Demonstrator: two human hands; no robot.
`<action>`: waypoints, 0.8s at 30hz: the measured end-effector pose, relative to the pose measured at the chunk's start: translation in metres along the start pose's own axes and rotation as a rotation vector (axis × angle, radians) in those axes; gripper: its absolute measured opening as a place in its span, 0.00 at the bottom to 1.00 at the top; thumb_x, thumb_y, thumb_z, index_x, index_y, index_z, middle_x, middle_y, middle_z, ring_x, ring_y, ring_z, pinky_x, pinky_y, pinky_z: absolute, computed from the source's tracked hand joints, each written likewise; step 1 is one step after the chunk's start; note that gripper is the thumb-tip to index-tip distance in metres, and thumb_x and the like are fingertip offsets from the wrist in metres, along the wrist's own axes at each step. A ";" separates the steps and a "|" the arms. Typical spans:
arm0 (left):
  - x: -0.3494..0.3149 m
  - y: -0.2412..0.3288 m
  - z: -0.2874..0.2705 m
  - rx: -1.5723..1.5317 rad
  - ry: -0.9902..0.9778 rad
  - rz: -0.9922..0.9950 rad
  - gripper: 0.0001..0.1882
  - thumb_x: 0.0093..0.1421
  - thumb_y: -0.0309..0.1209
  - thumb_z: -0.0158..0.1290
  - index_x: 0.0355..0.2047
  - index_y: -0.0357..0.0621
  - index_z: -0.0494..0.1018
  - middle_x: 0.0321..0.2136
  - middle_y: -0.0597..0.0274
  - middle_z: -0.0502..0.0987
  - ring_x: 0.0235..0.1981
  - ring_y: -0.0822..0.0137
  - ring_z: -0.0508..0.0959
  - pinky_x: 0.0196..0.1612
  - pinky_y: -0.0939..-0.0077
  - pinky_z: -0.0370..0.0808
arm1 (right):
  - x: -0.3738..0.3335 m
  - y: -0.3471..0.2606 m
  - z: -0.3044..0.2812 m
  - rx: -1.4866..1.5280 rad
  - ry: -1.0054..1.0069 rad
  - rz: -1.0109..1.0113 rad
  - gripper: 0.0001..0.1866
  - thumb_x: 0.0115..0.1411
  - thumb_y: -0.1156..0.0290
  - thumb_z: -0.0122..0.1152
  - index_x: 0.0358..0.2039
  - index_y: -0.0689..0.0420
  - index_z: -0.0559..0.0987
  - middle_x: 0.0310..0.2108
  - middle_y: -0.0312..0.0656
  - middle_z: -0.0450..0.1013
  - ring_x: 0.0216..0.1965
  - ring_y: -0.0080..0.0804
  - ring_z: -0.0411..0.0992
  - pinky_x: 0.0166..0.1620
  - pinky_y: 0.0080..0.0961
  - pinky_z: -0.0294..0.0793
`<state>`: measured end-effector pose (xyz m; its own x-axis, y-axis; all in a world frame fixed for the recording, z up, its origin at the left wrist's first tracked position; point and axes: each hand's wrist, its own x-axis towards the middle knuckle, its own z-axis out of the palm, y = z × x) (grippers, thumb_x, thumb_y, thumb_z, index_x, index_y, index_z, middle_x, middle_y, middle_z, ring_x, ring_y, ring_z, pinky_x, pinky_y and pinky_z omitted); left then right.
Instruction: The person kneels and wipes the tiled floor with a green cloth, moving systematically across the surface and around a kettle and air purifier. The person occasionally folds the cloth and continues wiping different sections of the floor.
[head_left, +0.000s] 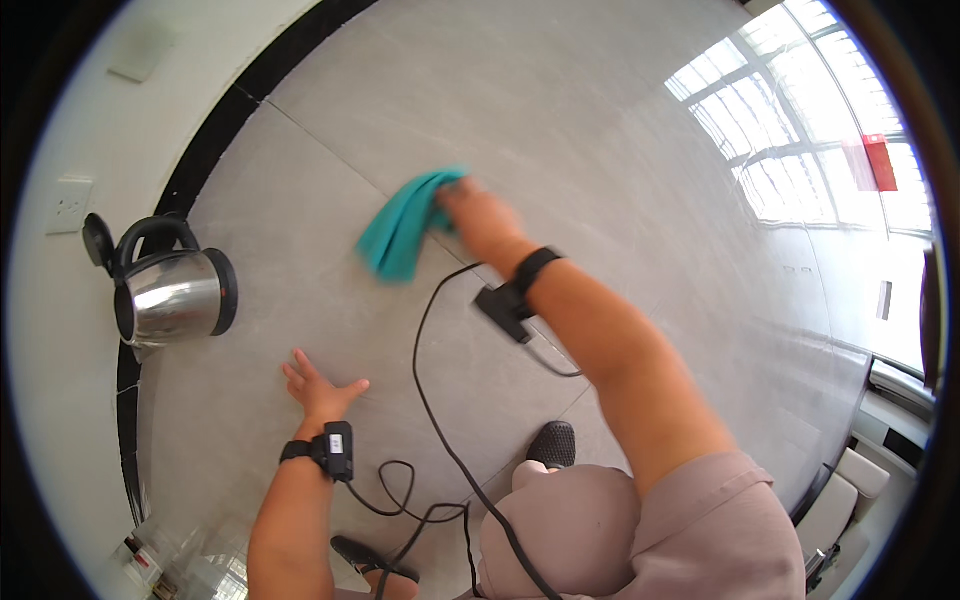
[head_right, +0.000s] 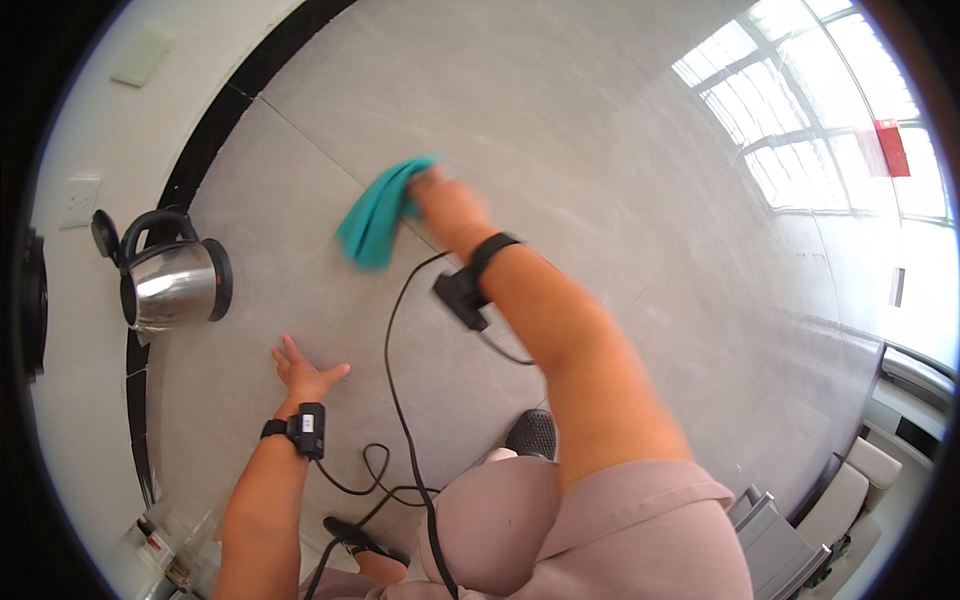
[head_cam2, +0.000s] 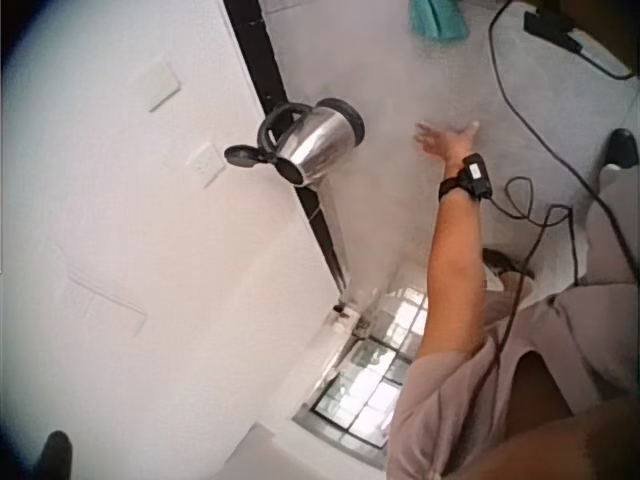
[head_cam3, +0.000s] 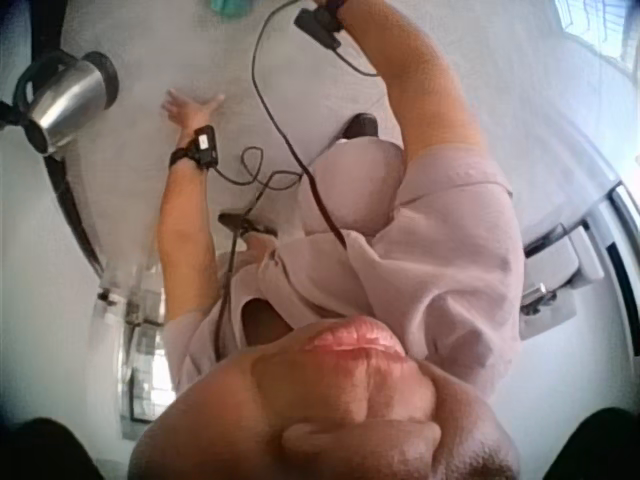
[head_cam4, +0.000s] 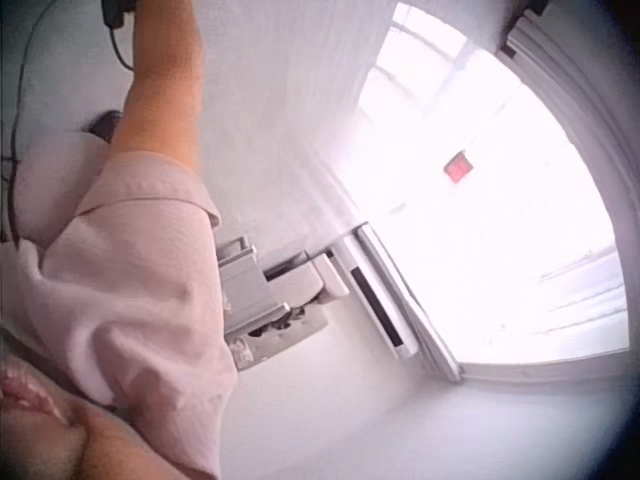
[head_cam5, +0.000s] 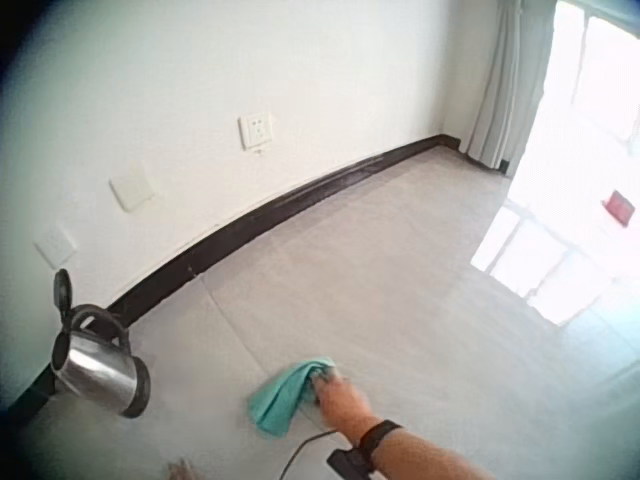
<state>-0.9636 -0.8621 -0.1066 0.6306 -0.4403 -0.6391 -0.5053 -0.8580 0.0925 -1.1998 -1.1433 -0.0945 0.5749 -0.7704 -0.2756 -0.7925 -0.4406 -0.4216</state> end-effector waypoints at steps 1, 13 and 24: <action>-0.004 0.007 0.003 0.018 0.038 -0.015 0.73 0.33 0.45 0.74 0.68 0.49 0.32 0.67 0.38 0.30 0.67 0.36 0.38 0.66 0.49 0.50 | -0.014 0.035 -0.009 0.048 0.207 0.118 0.24 0.56 0.78 0.51 0.54 0.49 0.70 0.52 0.49 0.65 0.43 0.51 0.73 0.44 0.43 0.75; -0.012 0.013 0.007 0.022 0.088 0.055 0.73 0.34 0.39 0.74 0.67 0.41 0.30 0.66 0.31 0.31 0.67 0.37 0.38 0.66 0.51 0.49 | -0.117 0.298 -0.075 0.061 0.984 0.880 0.29 0.53 0.66 0.51 0.54 0.67 0.70 0.51 0.60 0.70 0.53 0.53 0.68 0.57 0.37 0.65; -0.011 0.035 -0.010 0.048 -0.019 -0.125 0.73 0.33 0.38 0.74 0.68 0.47 0.29 0.67 0.39 0.30 0.68 0.38 0.39 0.66 0.52 0.51 | -0.002 -0.005 0.005 0.375 0.044 0.098 0.29 0.55 0.73 0.48 0.60 0.52 0.65 0.49 0.57 0.67 0.47 0.57 0.69 0.50 0.45 0.70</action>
<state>-0.9826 -0.8893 -0.0888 0.6795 -0.3253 -0.6576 -0.4514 -0.8920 -0.0253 -1.1958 -1.1371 -0.0961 0.4845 -0.8230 -0.2965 -0.7094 -0.1714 -0.6836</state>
